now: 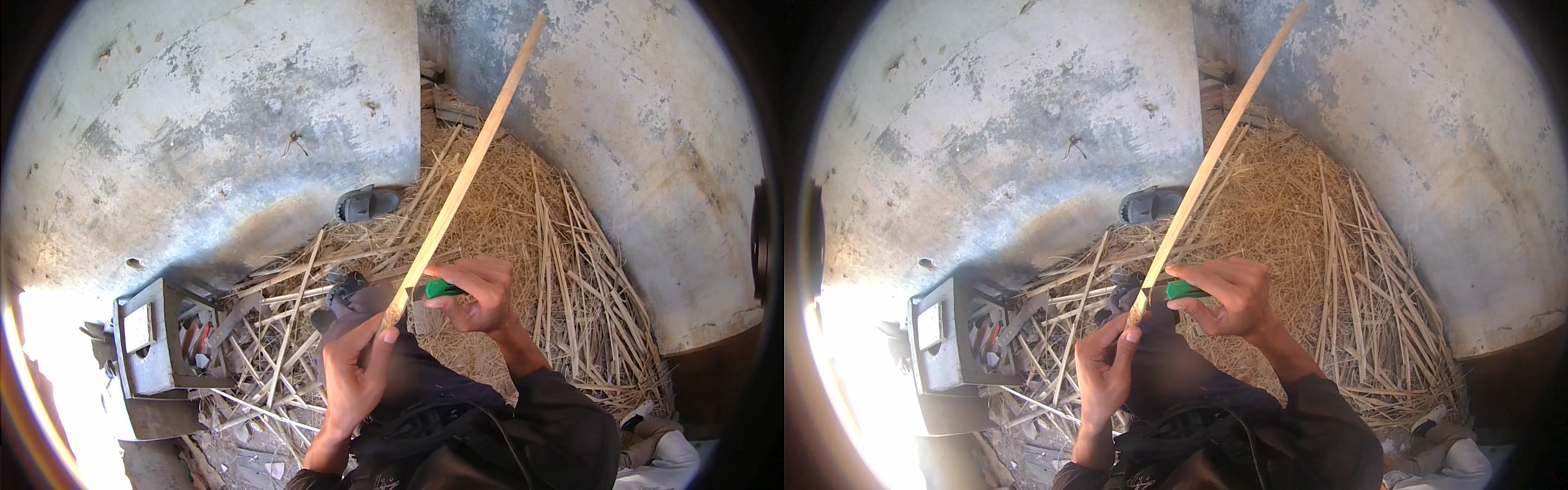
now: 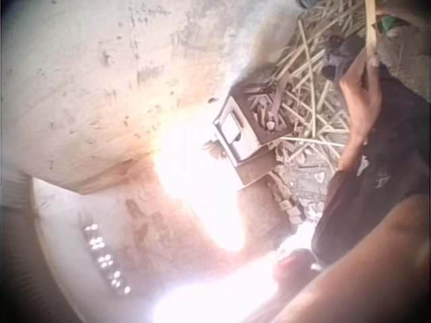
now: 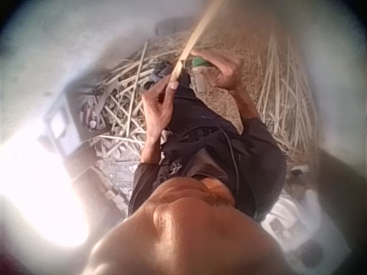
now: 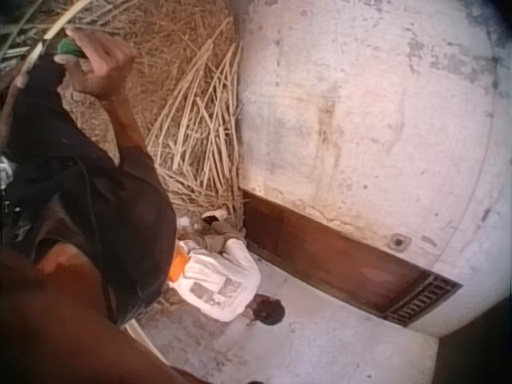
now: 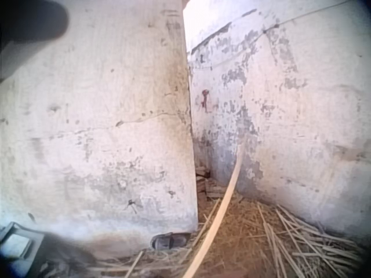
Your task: The person sits on the ground and uses a green utility knife to shave thin strips from a long, light-colored wooden stick. They hold the stick with their left hand and scrape the blade along its length with their right hand, producing fine wood shavings that fall onto the straw-covered floor.
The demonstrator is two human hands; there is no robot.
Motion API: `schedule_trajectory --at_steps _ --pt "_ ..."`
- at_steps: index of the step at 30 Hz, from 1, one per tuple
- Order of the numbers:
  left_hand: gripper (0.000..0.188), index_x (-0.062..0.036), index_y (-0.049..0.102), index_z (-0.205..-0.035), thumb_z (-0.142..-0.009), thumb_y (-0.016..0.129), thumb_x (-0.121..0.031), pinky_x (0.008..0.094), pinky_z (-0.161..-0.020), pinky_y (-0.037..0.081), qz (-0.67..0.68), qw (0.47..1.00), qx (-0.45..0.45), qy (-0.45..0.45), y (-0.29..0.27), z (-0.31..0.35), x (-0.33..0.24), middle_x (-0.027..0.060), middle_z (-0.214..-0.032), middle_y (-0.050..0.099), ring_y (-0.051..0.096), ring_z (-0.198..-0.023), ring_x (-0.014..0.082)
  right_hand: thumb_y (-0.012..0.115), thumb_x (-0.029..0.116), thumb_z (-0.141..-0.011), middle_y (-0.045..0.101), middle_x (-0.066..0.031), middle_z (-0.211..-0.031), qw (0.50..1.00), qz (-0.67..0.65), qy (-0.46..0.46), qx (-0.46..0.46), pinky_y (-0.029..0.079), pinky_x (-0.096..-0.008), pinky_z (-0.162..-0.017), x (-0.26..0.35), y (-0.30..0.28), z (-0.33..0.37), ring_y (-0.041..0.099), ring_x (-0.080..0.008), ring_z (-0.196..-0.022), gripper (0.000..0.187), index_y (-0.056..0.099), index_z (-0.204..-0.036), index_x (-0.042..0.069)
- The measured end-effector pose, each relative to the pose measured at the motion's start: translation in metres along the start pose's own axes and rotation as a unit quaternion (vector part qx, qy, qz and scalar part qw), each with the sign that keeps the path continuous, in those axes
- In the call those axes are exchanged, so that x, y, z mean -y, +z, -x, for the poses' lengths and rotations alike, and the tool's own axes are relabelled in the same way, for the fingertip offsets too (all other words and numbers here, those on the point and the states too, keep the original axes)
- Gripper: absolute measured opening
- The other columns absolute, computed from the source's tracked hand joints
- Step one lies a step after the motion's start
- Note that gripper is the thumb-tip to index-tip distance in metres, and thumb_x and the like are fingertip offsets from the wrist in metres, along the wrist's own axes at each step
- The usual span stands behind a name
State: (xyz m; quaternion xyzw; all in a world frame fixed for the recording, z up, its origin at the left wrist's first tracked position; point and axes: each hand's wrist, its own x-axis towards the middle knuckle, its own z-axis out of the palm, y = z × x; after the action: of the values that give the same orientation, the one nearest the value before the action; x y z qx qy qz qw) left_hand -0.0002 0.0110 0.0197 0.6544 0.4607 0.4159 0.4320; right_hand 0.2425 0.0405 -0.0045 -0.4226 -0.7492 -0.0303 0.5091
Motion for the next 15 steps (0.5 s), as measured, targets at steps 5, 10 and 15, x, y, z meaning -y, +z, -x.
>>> schedule_trajectory --at_steps 5,10,15 --pt "0.024 0.005 0.077 -0.122 -0.105 0.074 -0.012 0.0287 -0.062 0.037 0.013 1.0 0.006 -0.015 -0.0005 0.0022 0.0006 0.0021 -0.073 0.055 0.043 -0.069 0.0087 0.09 0.037 -0.087 0.08 -0.0023 -0.081 1.0 -0.003 -0.002 -0.002 0.052 -0.031 -0.055 0.0002 0.0011 0.0014 0.073 -0.018 -0.062 0.038 0.084 -0.116 0.011" --pt "0.026 0.004 0.077 -0.126 -0.105 0.072 -0.011 0.0266 -0.061 0.036 0.014 1.0 0.009 -0.011 -0.0008 0.0031 -0.0016 0.0002 -0.075 0.057 0.043 -0.07 0.006 0.089 0.037 -0.088 0.08 -0.0029 -0.081 1.0 -0.003 -0.002 -0.002 0.053 -0.0308 -0.055 -0.0001 0.0022 0.003 0.073 -0.0186 -0.062 0.039 0.084 -0.116 0.01" --pt "0.024 0.0033 0.078 -0.125 -0.106 0.07 -0.01 0.0263 -0.06 0.037 0.007 0.999 0.019 -0.025 -0.0019 0.0045 -0.0024 -0.0005 -0.075 0.06 0.043 -0.069 0.005 0.089 0.035 -0.089 0.08 -0.0042 -0.08 0.999 -0.007 0.018 -0.027 0.053 -0.031 -0.054 -0.0076 0.0049 0.007 0.073 -0.0196 -0.062 0.038 0.085 -0.115 0.009"
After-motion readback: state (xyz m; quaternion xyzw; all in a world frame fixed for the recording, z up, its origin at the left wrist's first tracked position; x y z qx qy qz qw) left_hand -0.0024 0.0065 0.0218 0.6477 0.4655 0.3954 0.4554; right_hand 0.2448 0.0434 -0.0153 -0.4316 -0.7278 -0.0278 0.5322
